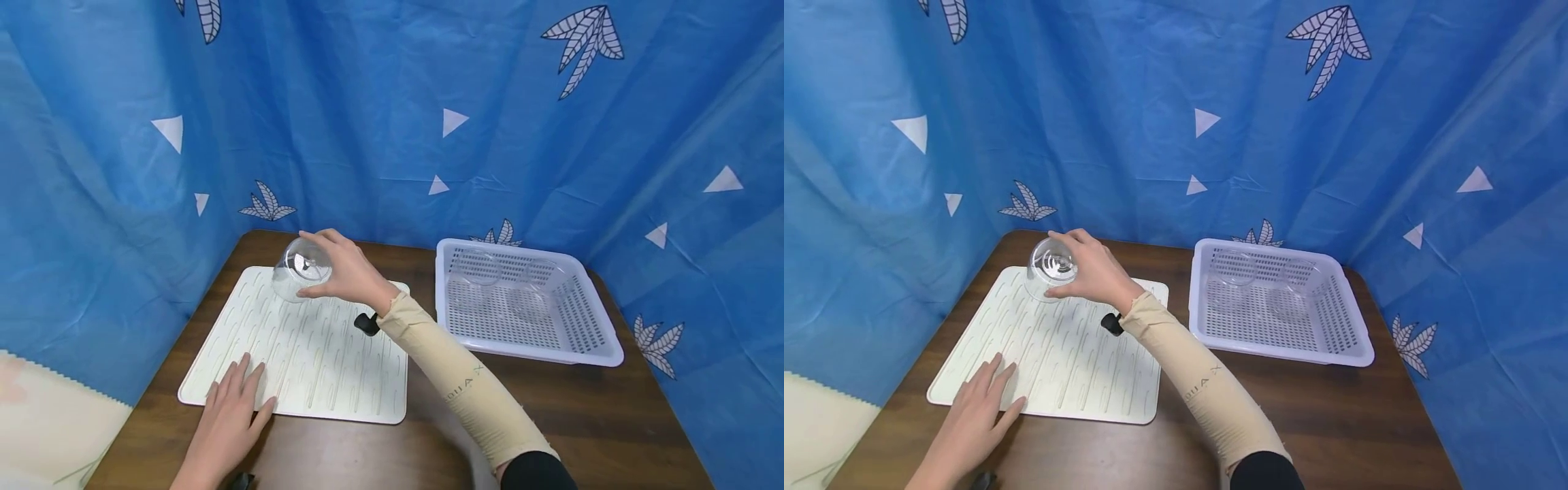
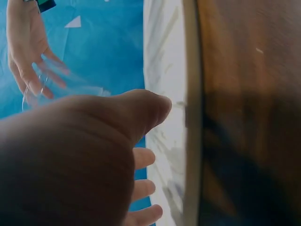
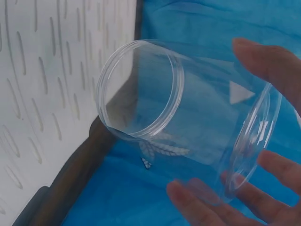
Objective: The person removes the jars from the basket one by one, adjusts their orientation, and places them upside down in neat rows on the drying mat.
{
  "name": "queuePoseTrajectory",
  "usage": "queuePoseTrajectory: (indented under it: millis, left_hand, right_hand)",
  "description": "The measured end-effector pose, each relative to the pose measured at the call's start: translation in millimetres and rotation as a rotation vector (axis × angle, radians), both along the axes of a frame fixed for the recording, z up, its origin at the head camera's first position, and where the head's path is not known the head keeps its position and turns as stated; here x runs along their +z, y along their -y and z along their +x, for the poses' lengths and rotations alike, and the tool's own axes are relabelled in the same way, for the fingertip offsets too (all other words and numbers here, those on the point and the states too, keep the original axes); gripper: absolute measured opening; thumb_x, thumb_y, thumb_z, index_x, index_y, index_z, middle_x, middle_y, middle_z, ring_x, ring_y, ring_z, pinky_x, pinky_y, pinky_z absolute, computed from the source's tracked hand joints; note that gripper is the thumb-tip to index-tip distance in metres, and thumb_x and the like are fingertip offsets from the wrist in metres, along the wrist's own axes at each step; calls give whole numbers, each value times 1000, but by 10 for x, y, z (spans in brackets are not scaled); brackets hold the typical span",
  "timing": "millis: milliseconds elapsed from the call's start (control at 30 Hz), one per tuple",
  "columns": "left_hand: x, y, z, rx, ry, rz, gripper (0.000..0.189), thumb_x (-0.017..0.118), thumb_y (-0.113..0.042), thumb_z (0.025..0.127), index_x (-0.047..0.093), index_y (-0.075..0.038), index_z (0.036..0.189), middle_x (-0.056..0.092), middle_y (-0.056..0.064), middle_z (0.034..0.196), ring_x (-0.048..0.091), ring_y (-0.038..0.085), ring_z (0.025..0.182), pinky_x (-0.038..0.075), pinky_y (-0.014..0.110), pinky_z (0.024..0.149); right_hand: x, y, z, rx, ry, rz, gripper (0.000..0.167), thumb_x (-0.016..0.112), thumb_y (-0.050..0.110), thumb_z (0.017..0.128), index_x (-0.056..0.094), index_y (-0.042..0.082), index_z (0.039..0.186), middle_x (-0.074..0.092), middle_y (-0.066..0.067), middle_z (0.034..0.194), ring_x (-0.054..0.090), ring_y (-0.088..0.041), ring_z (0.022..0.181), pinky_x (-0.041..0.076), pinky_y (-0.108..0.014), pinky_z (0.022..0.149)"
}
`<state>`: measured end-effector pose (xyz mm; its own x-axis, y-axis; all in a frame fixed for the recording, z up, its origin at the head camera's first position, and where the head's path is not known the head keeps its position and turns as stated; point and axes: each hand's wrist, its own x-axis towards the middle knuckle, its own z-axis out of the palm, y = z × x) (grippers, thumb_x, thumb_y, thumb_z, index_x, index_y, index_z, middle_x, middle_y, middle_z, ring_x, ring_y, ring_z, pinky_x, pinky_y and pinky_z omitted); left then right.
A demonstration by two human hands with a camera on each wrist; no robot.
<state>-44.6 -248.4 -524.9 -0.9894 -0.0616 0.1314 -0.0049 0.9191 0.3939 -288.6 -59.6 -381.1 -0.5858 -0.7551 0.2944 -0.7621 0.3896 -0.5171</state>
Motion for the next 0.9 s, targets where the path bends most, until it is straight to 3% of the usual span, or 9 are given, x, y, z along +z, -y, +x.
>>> queuePoseTrajectory:
  millis: [367,767,900]
  left_hand:
    - [-113,48,63,17,40,13,63,71,-31,108,55,11,151,30,42,166,27,66,151,20,86,114]
    - [-174,20,88,36,33,11,61,73,-31,106,57,9,150,33,39,166,29,64,151,22,86,113]
    - [-179,37,76,37,28,17,61,73,-31,106,57,9,151,32,39,167,27,64,152,20,86,113]
  right_hand:
    - [-129,533,-106,-2,-30,177,106,97,47,83,44,14,169,56,-10,154,63,-19,126,54,-29,101]
    - [-208,972,-152,-15,-57,303,103,95,52,85,46,14,168,58,-7,158,59,-19,138,50,-27,109]
    - [-210,1066,-163,-31,-93,335,102,94,55,85,47,15,167,63,-2,153,65,-13,123,54,-23,96]
